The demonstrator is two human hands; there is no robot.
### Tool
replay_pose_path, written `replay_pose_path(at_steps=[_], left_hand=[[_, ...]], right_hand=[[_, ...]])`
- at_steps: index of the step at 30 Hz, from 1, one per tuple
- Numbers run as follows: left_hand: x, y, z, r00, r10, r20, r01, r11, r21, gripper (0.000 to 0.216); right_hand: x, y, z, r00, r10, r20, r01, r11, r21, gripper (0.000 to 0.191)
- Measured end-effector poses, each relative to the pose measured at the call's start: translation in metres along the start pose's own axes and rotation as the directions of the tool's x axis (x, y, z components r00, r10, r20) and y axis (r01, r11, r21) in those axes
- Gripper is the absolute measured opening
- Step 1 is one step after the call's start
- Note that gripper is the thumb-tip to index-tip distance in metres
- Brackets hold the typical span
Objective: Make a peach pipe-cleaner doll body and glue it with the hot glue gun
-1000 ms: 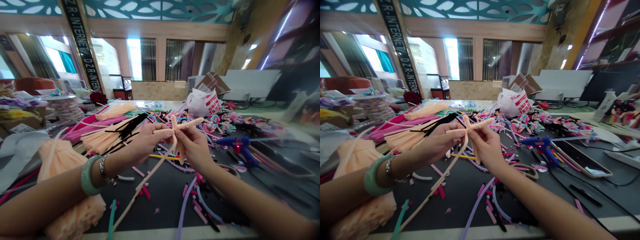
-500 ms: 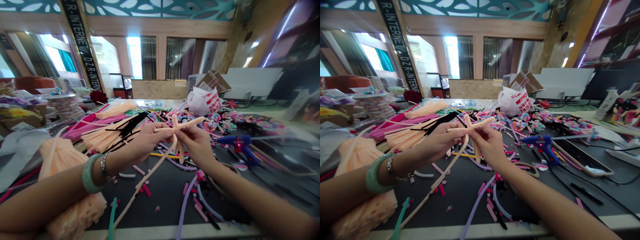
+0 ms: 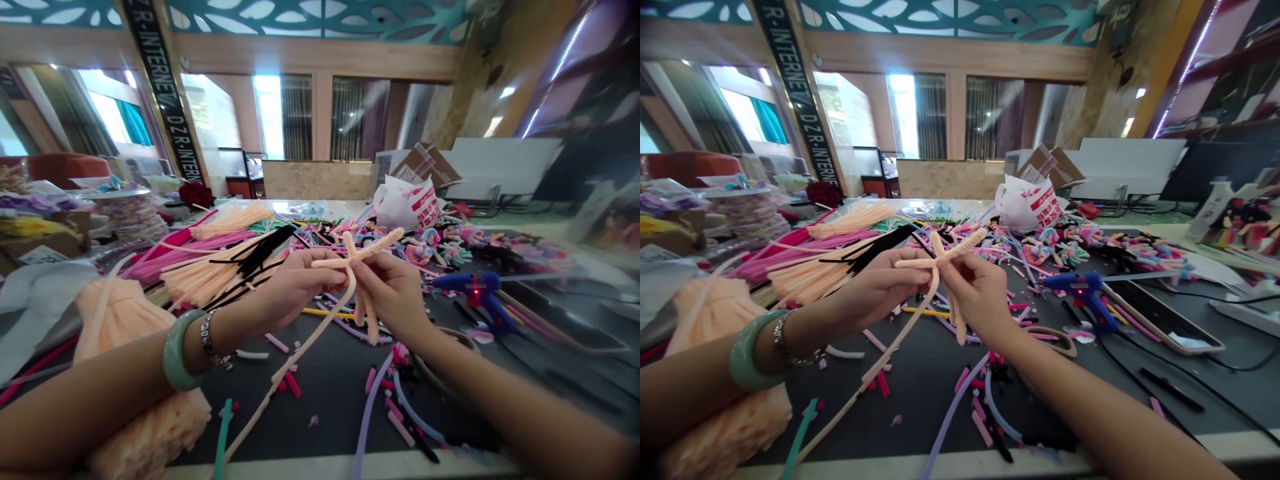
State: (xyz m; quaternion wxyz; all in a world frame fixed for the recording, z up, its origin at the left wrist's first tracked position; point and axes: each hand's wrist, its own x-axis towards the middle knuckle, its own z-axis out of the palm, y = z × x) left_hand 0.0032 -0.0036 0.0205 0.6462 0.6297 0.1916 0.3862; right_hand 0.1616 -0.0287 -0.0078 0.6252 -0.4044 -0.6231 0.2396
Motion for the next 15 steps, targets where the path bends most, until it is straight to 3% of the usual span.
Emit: replay_pose_path(at_steps=[3, 6, 10, 15], left_hand=[[0.000, 0.003, 0.000, 0.998, 0.050, -0.034, -0.041, 0.970, 0.239, 0.010], [-0.001, 0.005, 0.000, 0.987, 0.157, -0.014, -0.125, 0.835, 0.537, 0.017], [-0.002, 0.003, -0.005, 0.913, 0.408, 0.020, -0.242, 0.502, 0.830, 0.034], [-0.002, 0.000, -0.016, 0.793, 0.565, 0.229, -0.342, 0.102, 0.934, 0.027]], right_hand=[[0.001, -0.001, -0.001, 1.000, 0.007, 0.004, -0.007, 1.000, 0.004, 0.023], [0.002, -0.001, -0.001, 1.000, 0.021, 0.015, -0.021, 1.000, -0.010, 0.025], [0.003, 0.000, -0.001, 0.999, 0.030, 0.037, -0.029, 0.999, -0.040, 0.028], [0.003, 0.000, 0.000, 0.998, 0.025, 0.063, -0.023, 0.999, -0.040, 0.027]])
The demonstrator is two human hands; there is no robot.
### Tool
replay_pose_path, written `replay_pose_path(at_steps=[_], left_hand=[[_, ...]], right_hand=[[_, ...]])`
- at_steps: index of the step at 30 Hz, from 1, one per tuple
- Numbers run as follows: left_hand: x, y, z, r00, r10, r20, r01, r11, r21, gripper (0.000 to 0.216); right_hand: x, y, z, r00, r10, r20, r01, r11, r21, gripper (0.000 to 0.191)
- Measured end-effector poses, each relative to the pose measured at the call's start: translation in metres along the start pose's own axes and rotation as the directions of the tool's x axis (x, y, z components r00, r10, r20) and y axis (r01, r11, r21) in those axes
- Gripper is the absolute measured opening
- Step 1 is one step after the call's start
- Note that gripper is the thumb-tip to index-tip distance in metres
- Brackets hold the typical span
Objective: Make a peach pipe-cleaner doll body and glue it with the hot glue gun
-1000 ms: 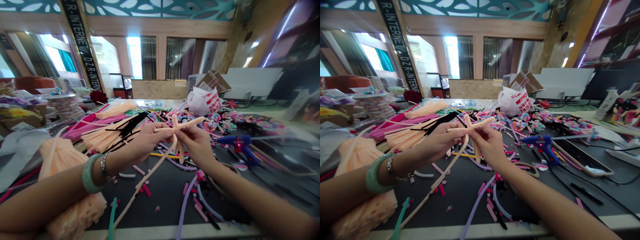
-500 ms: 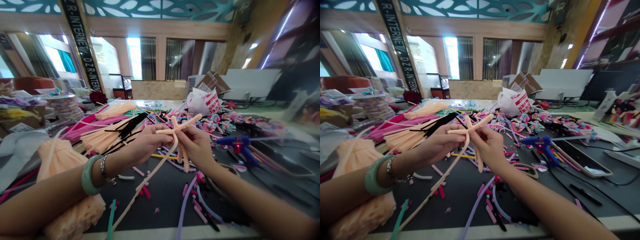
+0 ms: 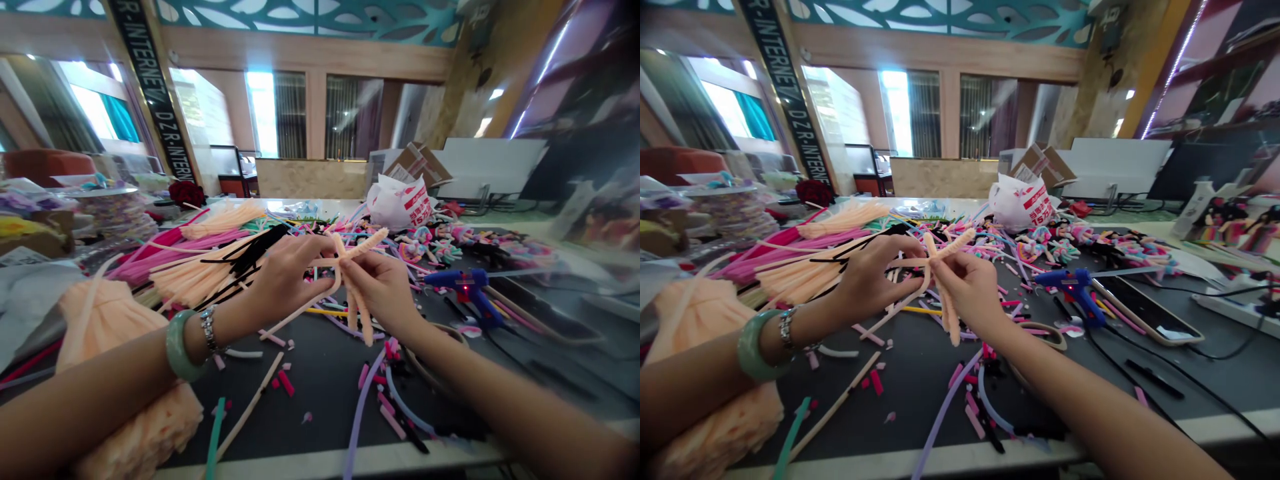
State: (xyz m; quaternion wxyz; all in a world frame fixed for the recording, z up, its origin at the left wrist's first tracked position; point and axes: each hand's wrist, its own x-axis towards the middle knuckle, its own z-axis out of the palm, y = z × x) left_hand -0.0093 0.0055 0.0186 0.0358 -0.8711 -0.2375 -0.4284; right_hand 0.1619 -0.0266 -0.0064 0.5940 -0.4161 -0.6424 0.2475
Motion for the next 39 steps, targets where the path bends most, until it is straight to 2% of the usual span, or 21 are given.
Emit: replay_pose_path(at_steps=[3, 5, 12, 17, 21, 24, 28, 35, 39], left_hand=[[0.000, -0.003, -0.002, 0.993, 0.119, 0.002, -0.119, 0.992, 0.043, 0.019], [0.001, -0.004, -0.003, 0.993, 0.117, -0.006, -0.117, 0.993, 0.028, 0.017], [-0.001, -0.003, -0.001, 0.997, -0.071, -0.039, 0.061, 0.972, -0.227, 0.013], [-0.001, 0.000, 0.002, 0.969, -0.245, 0.027, 0.230, 0.862, -0.452, 0.018], [-0.001, 0.002, 0.006, 0.951, -0.294, 0.098, 0.298, 0.780, -0.550, 0.019], [-0.003, 0.002, 0.013, 0.930, -0.349, 0.114, 0.329, 0.651, -0.684, 0.018], [-0.005, 0.003, 0.020, 0.904, -0.383, 0.191, 0.355, 0.421, -0.835, 0.021], [-0.003, 0.007, 0.020, 0.868, -0.399, 0.296, 0.381, 0.155, -0.911, 0.019], [-0.002, 0.009, 0.019, 0.822, -0.471, 0.321, 0.372, 0.016, -0.928, 0.016]], right_hand=[[-0.001, 0.000, 0.000, 1.000, -0.009, 0.015, 0.009, 1.000, 0.006, 0.027], [-0.001, -0.001, 0.000, 1.000, -0.021, 0.016, 0.021, 1.000, -0.001, 0.027], [-0.003, -0.003, 0.002, 0.996, -0.083, 0.010, 0.083, 0.996, -0.017, 0.024], [-0.005, -0.003, 0.001, 0.987, -0.161, -0.010, 0.158, 0.976, -0.147, 0.022], [-0.006, -0.005, 0.002, 0.974, -0.226, -0.031, 0.213, 0.950, -0.229, 0.021], [-0.008, -0.006, 0.003, 0.965, -0.262, -0.020, 0.248, 0.933, -0.259, 0.018], [-0.008, -0.006, 0.003, 0.963, -0.270, -0.023, 0.255, 0.930, -0.265, 0.016], [-0.007, -0.004, 0.004, 0.927, -0.372, -0.055, 0.333, 0.881, -0.337, 0.016], [-0.007, -0.003, 0.005, 0.906, -0.421, -0.042, 0.376, 0.848, -0.373, 0.016]])
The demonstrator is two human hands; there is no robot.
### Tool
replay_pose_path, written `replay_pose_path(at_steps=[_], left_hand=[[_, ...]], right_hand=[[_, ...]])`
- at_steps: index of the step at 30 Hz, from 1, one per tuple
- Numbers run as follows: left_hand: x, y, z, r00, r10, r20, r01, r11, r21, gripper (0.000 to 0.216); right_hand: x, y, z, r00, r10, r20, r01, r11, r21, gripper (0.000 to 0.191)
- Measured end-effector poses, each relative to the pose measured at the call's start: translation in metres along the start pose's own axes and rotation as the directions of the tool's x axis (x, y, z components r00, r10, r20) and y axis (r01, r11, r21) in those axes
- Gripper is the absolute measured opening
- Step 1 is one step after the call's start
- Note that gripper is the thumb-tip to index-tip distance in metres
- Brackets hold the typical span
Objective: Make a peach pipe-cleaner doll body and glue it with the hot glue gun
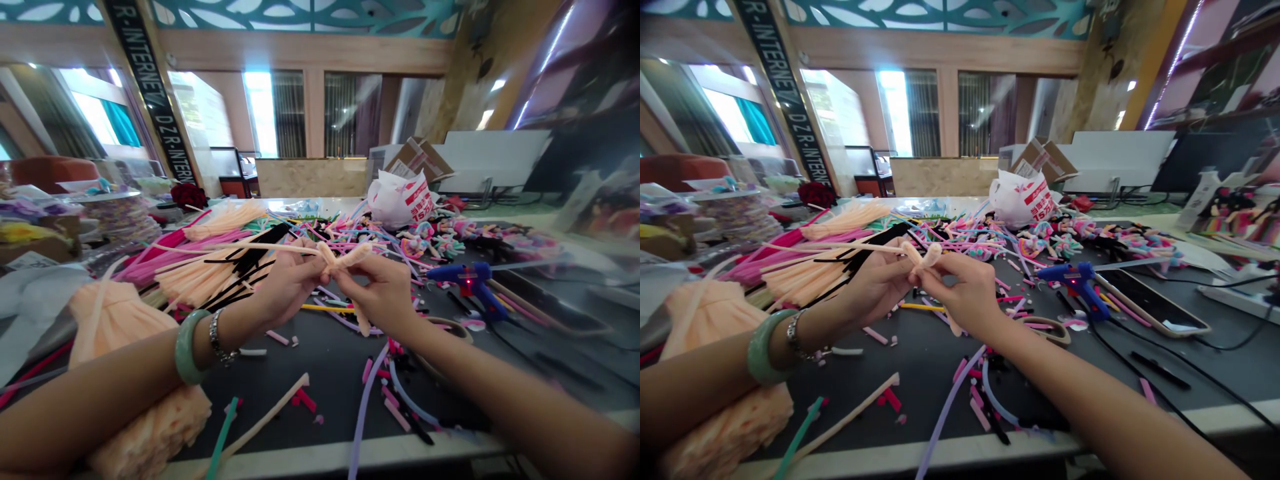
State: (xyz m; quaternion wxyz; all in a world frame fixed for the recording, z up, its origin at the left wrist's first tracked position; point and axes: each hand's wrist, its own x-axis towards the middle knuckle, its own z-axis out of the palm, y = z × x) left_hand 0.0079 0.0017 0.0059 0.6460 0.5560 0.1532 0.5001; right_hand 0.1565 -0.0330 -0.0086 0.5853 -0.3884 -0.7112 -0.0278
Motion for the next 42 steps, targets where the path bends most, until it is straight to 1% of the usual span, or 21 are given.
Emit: replay_pose_path(at_steps=[3, 6, 9, 12, 16, 19, 24, 26, 28, 30, 32, 36, 40, 42], left_hand=[[-0.002, 0.001, 0.003, 0.999, -0.029, -0.034, 0.031, 0.998, 0.062, 0.014], [-0.005, 0.001, 0.005, 0.997, -0.050, -0.066, 0.058, 0.992, 0.110, 0.020], [-0.006, 0.000, 0.005, 0.995, -0.006, -0.104, 0.022, 0.988, 0.151, 0.023], [-0.003, -0.002, 0.002, 0.994, 0.037, -0.101, -0.013, 0.973, 0.231, 0.019], [-0.002, -0.002, 0.000, 0.992, 0.064, -0.109, -0.022, 0.938, 0.345, 0.021], [-0.004, -0.001, 0.000, 0.990, 0.089, -0.113, -0.032, 0.901, 0.433, 0.023], [-0.006, 0.004, 0.002, 0.993, 0.080, -0.088, -0.023, 0.853, 0.522, 0.022], [-0.006, 0.005, 0.002, 0.994, 0.069, -0.090, -0.010, 0.843, 0.537, 0.021], [-0.004, 0.006, 0.003, 0.994, 0.066, -0.089, -0.007, 0.840, 0.542, 0.020], [-0.003, 0.007, 0.002, 0.995, 0.065, -0.077, -0.014, 0.843, 0.537, 0.020], [-0.001, 0.006, 0.002, 0.997, 0.067, -0.046, -0.035, 0.861, 0.508, 0.018], [0.000, 0.005, -0.002, 0.996, 0.075, 0.044, -0.086, 0.909, 0.409, 0.011], [0.001, 0.004, -0.004, 0.984, 0.126, 0.127, -0.171, 0.873, 0.457, 0.018], [0.000, 0.005, -0.004, 0.984, 0.131, 0.123, -0.175, 0.851, 0.496, 0.018]], right_hand=[[-0.001, 0.001, 0.001, 1.000, -0.030, 0.005, 0.030, 0.999, -0.016, 0.015], [-0.002, 0.001, 0.003, 0.999, -0.043, 0.003, 0.043, 0.999, -0.024, 0.015], [-0.002, 0.001, 0.004, 0.999, -0.040, 0.001, 0.040, 0.999, -0.027, 0.015], [-0.002, 0.001, 0.003, 0.999, -0.027, 0.021, 0.027, 1.000, -0.009, 0.013], [0.000, -0.001, 0.003, 0.997, 0.009, 0.080, -0.013, 0.999, 0.053, 0.007], [0.003, -0.002, 0.000, 0.990, 0.031, 0.139, -0.045, 0.994, 0.098, 0.007], [0.009, -0.005, -0.009, 0.964, 0.058, 0.260, -0.077, 0.995, 0.062, 0.012], [0.010, -0.006, -0.010, 0.965, 0.070, 0.251, -0.077, 0.997, 0.017, 0.011], [0.009, -0.007, -0.010, 0.977, 0.073, 0.198, -0.068, 0.997, -0.029, 0.009], [0.008, -0.008, -0.009, 0.987, 0.071, 0.145, -0.064, 0.997, -0.047, 0.006], [0.009, -0.008, -0.009, 0.989, 0.063, 0.130, -0.059, 0.998, -0.036, 0.003], [0.011, -0.009, -0.012, 0.989, 0.020, 0.147, -0.015, 0.999, -0.031, 0.014], [0.013, -0.008, -0.015, 0.989, 0.011, 0.146, -0.012, 1.000, 0.010, 0.016], [0.014, -0.007, -0.016, 0.986, 0.033, 0.162, -0.037, 0.999, 0.017, 0.016]])
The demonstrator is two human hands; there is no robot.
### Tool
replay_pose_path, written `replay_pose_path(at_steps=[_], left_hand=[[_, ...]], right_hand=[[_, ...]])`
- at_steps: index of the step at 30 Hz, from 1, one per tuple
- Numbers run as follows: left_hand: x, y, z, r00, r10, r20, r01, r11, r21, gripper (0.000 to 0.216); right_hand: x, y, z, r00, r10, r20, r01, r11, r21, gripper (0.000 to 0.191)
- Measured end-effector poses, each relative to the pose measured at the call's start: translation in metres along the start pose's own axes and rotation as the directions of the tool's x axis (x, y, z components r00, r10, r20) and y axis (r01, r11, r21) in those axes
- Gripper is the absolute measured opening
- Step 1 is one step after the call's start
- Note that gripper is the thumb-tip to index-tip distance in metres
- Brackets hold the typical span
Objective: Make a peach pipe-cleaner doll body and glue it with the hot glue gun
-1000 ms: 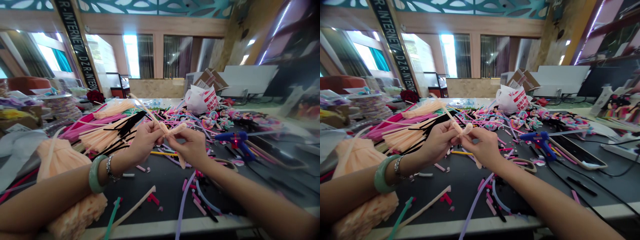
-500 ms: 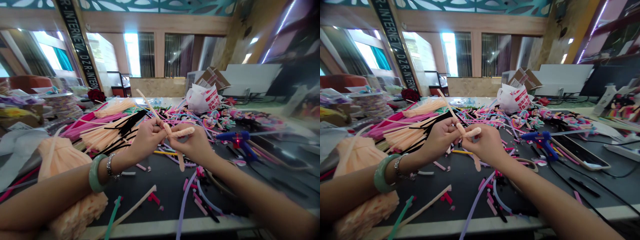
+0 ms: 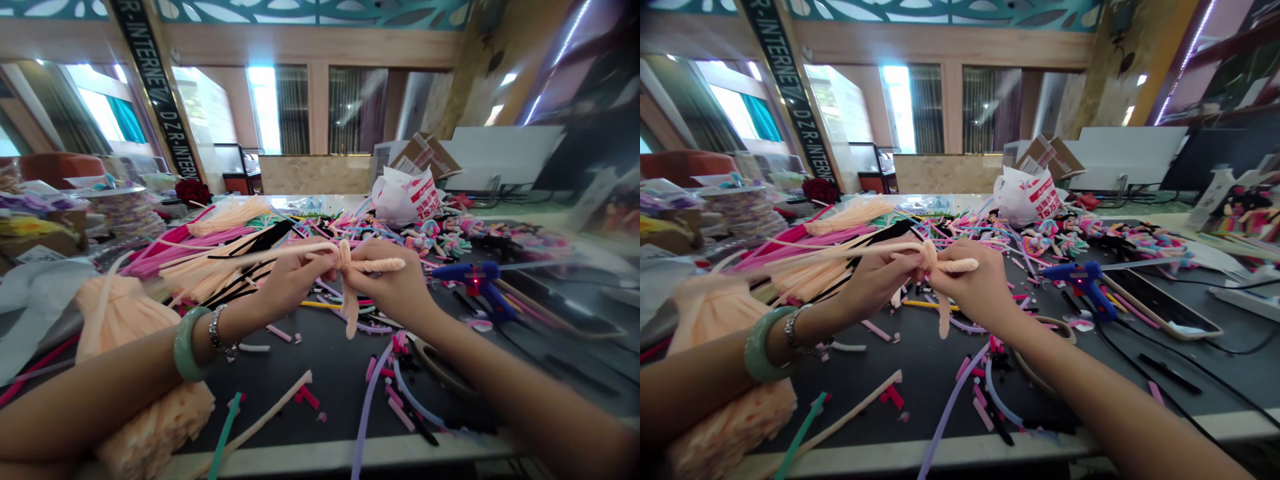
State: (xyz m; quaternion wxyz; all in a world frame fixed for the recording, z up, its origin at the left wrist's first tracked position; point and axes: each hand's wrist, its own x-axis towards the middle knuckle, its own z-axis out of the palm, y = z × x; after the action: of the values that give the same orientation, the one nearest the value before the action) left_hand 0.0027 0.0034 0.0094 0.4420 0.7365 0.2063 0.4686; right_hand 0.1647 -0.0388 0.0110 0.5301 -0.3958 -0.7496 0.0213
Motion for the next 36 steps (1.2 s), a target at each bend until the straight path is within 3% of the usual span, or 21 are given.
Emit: replay_pose_path(at_steps=[3, 8, 15, 20, 24, 31, 36], left_hand=[[-0.001, 0.003, -0.001, 1.000, -0.021, -0.021, 0.022, 0.998, 0.055, 0.010], [-0.002, 0.006, -0.003, 0.997, 0.073, 0.015, -0.075, 0.977, 0.199, 0.013], [0.000, 0.004, -0.001, 0.995, -0.091, -0.043, 0.097, 0.978, 0.183, 0.019], [0.000, 0.001, 0.004, 0.982, -0.163, -0.098, 0.164, 0.987, -0.002, 0.022], [-0.003, 0.001, 0.005, 0.985, -0.107, -0.138, 0.102, 0.994, -0.043, 0.035], [-0.007, 0.004, 0.002, 0.992, -0.020, -0.121, 0.031, 0.995, 0.091, 0.013], [-0.003, 0.003, -0.001, 0.997, 0.012, -0.083, 0.001, 0.988, 0.153, 0.014]], right_hand=[[0.000, 0.002, 0.001, 1.000, 0.015, 0.020, -0.015, 1.000, 0.003, 0.016], [0.002, 0.006, 0.002, 0.999, -0.010, 0.039, 0.010, 1.000, -0.012, 0.015], [0.002, 0.005, 0.001, 0.993, -0.110, 0.039, 0.110, 0.994, 0.006, 0.012], [-0.001, 0.007, 0.004, 0.983, -0.185, 0.003, 0.185, 0.983, -0.018, 0.009], [-0.004, 0.010, 0.008, 0.979, -0.205, -0.013, 0.204, 0.978, -0.032, 0.011], [-0.002, 0.010, 0.009, 0.984, -0.177, -0.022, 0.178, 0.984, 0.031, 0.009], [0.000, 0.014, 0.006, 0.992, -0.122, -0.024, 0.123, 0.992, 0.037, 0.008]])
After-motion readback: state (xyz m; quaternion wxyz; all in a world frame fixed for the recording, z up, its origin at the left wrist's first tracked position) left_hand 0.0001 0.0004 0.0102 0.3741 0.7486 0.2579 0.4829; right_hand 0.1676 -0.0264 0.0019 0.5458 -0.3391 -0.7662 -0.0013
